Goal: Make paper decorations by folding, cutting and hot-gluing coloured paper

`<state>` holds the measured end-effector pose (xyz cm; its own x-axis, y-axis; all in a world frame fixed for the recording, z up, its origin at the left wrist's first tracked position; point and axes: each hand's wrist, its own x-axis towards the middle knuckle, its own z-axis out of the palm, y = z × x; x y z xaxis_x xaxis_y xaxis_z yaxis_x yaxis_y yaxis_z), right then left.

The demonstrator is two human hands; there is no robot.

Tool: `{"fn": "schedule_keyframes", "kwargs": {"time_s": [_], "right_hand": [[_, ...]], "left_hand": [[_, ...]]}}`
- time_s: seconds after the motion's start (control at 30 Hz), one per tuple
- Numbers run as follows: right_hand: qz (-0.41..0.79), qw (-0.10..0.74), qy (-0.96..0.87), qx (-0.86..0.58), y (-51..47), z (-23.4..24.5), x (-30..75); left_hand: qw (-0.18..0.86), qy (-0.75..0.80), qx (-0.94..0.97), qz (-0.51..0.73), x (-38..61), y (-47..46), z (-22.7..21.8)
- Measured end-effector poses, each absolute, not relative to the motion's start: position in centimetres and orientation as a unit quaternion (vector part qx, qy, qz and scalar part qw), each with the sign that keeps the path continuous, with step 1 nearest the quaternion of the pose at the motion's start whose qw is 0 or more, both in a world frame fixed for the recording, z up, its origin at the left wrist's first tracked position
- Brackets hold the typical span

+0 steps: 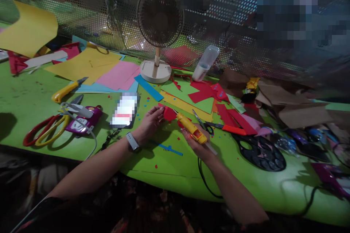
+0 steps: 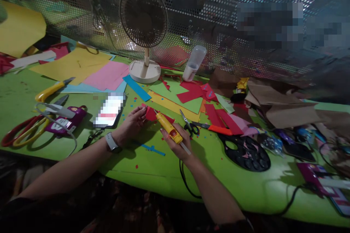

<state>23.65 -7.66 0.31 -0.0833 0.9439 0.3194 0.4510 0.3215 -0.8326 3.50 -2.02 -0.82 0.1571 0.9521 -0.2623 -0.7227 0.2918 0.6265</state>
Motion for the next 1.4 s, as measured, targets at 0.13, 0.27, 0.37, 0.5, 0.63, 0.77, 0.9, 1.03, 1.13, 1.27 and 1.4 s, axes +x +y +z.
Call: {"fn": "schedule_keyframes", "kwargs": {"time_s": [0.13, 0.27, 0.37, 0.5, 0.63, 0.77, 0.9, 1.03, 1.13, 1.27, 1.4], "right_hand": [[0.283, 0.440, -0.682, -0.510, -7.7, 0.4, 23.6], [0.280, 0.445, -0.688, -0.501, -7.6, 0.5, 23.5], [0.276, 0.448, -0.694, -0.491, -7.5, 0.6, 23.4], [0.269, 0.440, -0.702, -0.492, -7.5, 0.7, 23.4], [0.274, 0.425, -0.709, -0.492, -7.6, 0.8, 23.4], [0.276, 0.423, -0.706, -0.497, -7.6, 1.0, 23.3], [0.290, 0.423, -0.697, -0.501, -7.6, 1.0, 23.3], [0.302, 0.415, -0.692, -0.507, -7.6, 1.0, 23.4], [0.307, 0.410, -0.694, -0.507, -7.7, 1.0, 23.4], [0.317, 0.414, -0.687, -0.506, -7.7, 0.6, 23.5], [0.329, 0.421, -0.681, -0.500, -7.5, 0.0, 23.6]], "left_hand": [[0.740, 0.317, 0.185, 0.563, 3.6, -2.1, -0.9], [0.743, 0.316, 0.184, 0.560, 3.6, -2.1, -0.9], [0.739, 0.320, 0.179, 0.565, 3.6, -2.0, -0.8], [0.737, 0.329, 0.164, 0.567, 3.5, -2.0, -0.6], [0.737, 0.325, 0.152, 0.572, 3.5, -1.9, -0.4], [0.737, 0.321, 0.150, 0.576, 3.4, -1.9, -0.5], [0.737, 0.316, 0.155, 0.577, 3.4, -1.9, -0.6], [0.737, 0.317, 0.151, 0.577, 3.3, -1.9, -0.5], [0.737, 0.319, 0.150, 0.577, 3.3, -2.0, -0.4], [0.736, 0.324, 0.150, 0.576, 3.4, -2.0, -0.2], [0.734, 0.327, 0.149, 0.576, 3.6, -2.0, -0.2]]}}
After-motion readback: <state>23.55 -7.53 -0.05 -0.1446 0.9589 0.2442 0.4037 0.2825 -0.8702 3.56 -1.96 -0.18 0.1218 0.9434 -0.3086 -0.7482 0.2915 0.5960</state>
